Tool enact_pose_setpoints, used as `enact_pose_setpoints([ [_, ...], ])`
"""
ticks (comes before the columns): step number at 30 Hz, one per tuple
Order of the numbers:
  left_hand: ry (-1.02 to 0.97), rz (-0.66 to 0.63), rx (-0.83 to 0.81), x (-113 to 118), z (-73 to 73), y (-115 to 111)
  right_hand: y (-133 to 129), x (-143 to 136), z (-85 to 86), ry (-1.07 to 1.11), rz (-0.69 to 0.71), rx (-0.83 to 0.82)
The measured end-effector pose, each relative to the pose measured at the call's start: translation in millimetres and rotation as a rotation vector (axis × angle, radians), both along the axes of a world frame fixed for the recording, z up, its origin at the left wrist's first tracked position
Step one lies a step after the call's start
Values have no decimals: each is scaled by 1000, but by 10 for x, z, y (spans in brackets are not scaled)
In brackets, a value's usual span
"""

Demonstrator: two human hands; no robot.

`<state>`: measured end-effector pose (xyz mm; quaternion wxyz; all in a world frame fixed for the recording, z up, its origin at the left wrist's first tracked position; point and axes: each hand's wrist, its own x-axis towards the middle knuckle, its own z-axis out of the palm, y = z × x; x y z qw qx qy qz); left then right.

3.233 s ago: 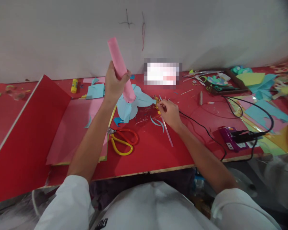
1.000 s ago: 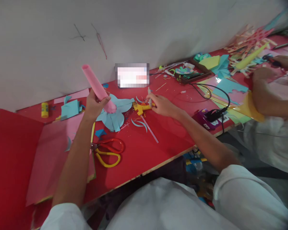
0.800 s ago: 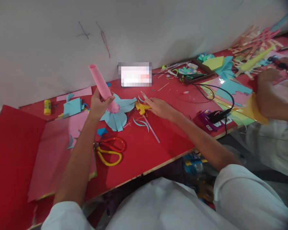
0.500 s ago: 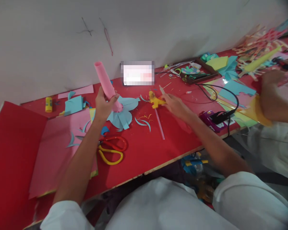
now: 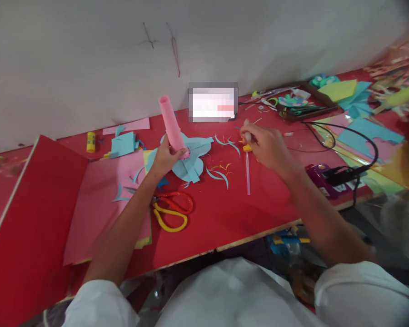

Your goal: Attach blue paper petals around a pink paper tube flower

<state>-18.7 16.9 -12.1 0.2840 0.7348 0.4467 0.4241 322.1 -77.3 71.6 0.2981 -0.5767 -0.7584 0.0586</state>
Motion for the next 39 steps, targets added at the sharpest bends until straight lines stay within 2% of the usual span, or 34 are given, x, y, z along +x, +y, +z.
enact_pose_setpoints([
  [2, 2, -13, -39, -35, -7, -17, 37, -324, 76, 216, 113, 26],
  [4, 17, -1, -19, -46, 46, -49, 85, -637, 71, 347, 194, 55],
  [6, 70, 91, 78, -56, 150, -119, 136, -896, 0, 428, 229, 57],
  [8, 128, 259, 173, -84, 270, -242, 188, -1080, -106, 509, 218, 30],
  [10, 198, 315, 205, -125, 360, -412, 247, -1191, -215, 556, 178, 30],
  [12, 274, 271, 170, -158, 388, -602, 315, -1246, -306, 606, 163, 18],
  [15, 505, 212, 165, -154, 328, -847, 403, -1273, -401, 637, 183, -31],
  [18, 681, 242, 174, -115, 242, -926, 414, -1270, -479, 664, 164, -9],
  [20, 591, 324, 162, -109, 222, -846, 374, -1256, -533, 684, 125, 34],
  [22, 400, 385, 176, -122, 240, -671, 323, -1232, -582, 681, 102, 46],
  [25, 259, 296, 212, -125, 295, -336, 278, -1195, -630, 694, 103, 51],
  [27, 217, 208, 165, -92, 322, -142, 281, -1180, -643, 713, 114, 55],
  [29, 191, 177, 126, -52, 336, -9, 298, -1171, -647, 725, 121, 60],
  [33, 122, 185, 119, -63, 354, 100, 323, -1160, -648, 750, 102, 57],
  [39, 36, 8, 116, -104, 310, 69, 291, -1147, -636, 791, 125, 43],
])
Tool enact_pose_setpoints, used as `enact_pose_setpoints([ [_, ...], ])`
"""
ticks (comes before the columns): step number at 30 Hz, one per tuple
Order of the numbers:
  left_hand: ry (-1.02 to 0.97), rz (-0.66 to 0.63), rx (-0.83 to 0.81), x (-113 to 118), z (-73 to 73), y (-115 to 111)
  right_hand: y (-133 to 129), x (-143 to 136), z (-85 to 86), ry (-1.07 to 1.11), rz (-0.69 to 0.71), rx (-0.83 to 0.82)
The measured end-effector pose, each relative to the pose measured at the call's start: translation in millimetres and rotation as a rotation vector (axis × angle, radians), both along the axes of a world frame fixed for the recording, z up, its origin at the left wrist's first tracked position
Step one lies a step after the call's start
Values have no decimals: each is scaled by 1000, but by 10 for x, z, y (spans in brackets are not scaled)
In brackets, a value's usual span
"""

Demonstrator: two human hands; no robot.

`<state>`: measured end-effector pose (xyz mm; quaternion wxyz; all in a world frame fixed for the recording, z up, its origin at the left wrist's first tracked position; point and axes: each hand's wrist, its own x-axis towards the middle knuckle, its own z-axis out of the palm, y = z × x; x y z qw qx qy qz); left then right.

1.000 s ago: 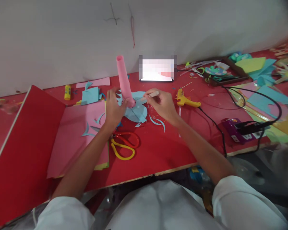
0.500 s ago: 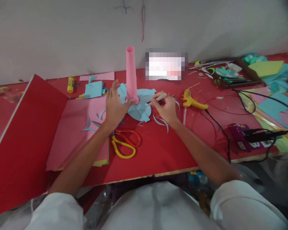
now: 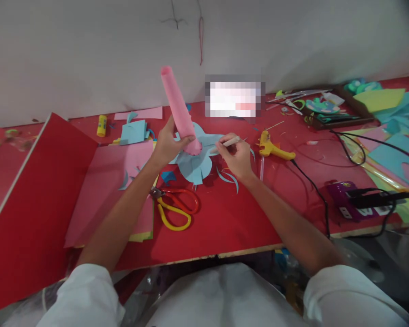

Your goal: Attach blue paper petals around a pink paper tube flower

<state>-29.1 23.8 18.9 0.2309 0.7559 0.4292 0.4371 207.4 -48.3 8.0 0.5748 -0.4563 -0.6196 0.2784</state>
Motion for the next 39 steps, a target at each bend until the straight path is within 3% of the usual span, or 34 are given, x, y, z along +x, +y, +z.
enact_pose_setpoints([
  [4, 83, 20, 27, 100, -31, -195, -46, 4, 65, -30, -44, -9],
  [6, 96, 149, 85, 100, -21, -354, -63, -22, 91, -14, -38, -17],
  [9, 124, 301, 117, 5, -17, -617, -86, -115, 72, 70, 92, -148],
  [13, 432, 53, 1, -118, -50, -879, -123, -264, -23, 69, 269, -292],
  [17, 754, -87, 35, -109, -43, -986, -123, -300, -79, -70, 252, -226],
  [27, 949, -33, 247, -125, -66, -1100, -71, -260, -109, -83, 314, -197],
  [39, 971, -40, 241, -113, -65, -1105, -107, -237, -146, -160, 239, -216],
])
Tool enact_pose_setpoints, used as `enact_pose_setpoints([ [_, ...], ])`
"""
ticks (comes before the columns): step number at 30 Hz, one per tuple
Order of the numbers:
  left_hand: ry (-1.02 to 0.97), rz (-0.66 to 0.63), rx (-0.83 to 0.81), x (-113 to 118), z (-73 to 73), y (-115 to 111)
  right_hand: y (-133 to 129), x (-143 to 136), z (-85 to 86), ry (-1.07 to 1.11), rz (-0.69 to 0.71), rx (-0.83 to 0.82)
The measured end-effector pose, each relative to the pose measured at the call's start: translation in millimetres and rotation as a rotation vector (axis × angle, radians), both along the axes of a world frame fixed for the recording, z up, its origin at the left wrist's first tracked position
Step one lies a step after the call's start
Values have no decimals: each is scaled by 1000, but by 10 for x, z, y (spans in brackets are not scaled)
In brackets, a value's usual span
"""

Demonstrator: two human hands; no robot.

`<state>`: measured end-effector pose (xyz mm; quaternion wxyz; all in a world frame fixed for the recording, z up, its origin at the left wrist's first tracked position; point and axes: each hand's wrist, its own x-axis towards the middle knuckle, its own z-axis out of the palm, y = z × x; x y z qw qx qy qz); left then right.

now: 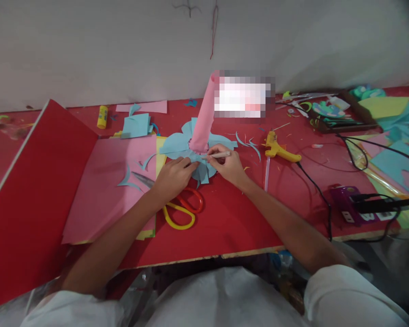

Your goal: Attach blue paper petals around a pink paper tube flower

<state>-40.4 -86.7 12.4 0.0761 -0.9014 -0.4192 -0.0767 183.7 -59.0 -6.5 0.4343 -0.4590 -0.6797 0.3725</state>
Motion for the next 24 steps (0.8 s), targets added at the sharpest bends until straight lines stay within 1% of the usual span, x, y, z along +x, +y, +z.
enact_pose_setpoints([
  [3, -4, 11, 0, 8, 9, 3, 7, 0, 0, -4, 1, -1],
  [8, -10, 9, -55, 8, 15, 11, 8, -2, 6, -36, -25, 12],
  [14, -12, -3, -39, -7, -18, 21, 30, -3, -10, -58, 6, 6],
  [19, 7, 9, -39, -3, -12, 18, 30, -6, 4, -98, -84, 48],
  [21, 15, 10, -41, 2, -2, 16, 24, -4, 5, -85, -72, 44],
  [24, 22, 7, -39, 8, 2, 16, 17, 1, -1, -59, -13, 21],
])
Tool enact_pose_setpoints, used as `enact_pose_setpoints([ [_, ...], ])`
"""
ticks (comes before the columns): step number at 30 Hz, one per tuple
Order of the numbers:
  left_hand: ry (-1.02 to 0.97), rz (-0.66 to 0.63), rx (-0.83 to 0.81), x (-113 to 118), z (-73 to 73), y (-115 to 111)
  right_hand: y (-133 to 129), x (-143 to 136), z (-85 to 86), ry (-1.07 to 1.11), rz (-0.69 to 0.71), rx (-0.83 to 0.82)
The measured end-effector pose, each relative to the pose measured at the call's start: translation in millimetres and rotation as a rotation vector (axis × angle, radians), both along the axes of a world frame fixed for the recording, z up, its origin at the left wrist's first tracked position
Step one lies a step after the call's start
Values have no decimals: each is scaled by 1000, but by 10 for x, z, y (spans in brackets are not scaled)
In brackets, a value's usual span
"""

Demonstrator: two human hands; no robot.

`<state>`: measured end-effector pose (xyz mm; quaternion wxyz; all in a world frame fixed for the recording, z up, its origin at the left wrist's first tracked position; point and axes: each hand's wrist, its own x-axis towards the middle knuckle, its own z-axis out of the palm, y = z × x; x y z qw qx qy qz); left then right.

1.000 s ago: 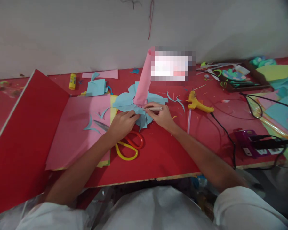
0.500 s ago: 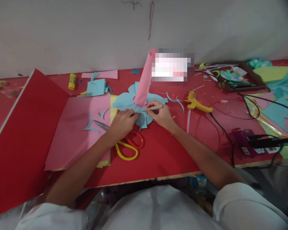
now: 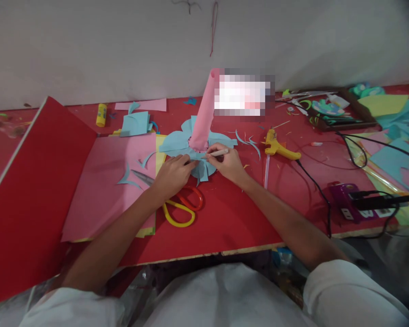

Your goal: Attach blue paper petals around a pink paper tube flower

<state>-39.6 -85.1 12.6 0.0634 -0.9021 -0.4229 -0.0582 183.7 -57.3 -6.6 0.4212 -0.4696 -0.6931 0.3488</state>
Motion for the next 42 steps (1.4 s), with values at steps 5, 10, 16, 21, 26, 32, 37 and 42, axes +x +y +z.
enact_pose_setpoints([
  [5, -16, 6, 4, -1, -6, 4, -3, 4, -3, 3, 15, -18],
  [10, -3, -5, 12, -2, 13, 3, -6, 10, -1, -14, 20, -34],
  [16, 27, -12, 11, 3, 35, -2, 0, 13, -8, -38, 18, 15],
  [21, 25, 1, -3, 3, 23, -1, 7, 10, -7, -79, -53, 55],
  [26, 19, -2, 4, -2, 3, 5, 6, 14, -9, -64, 19, 26],
  [32, 4, -6, 13, -5, -6, 5, 1, 7, -24, -105, -39, 67],
  [37, 5, -10, 2, -6, 1, 2, -9, -1, -19, -96, -50, 75],
  [42, -4, -1, 12, -4, -18, 4, -13, 6, -2, -86, -23, 68],
])
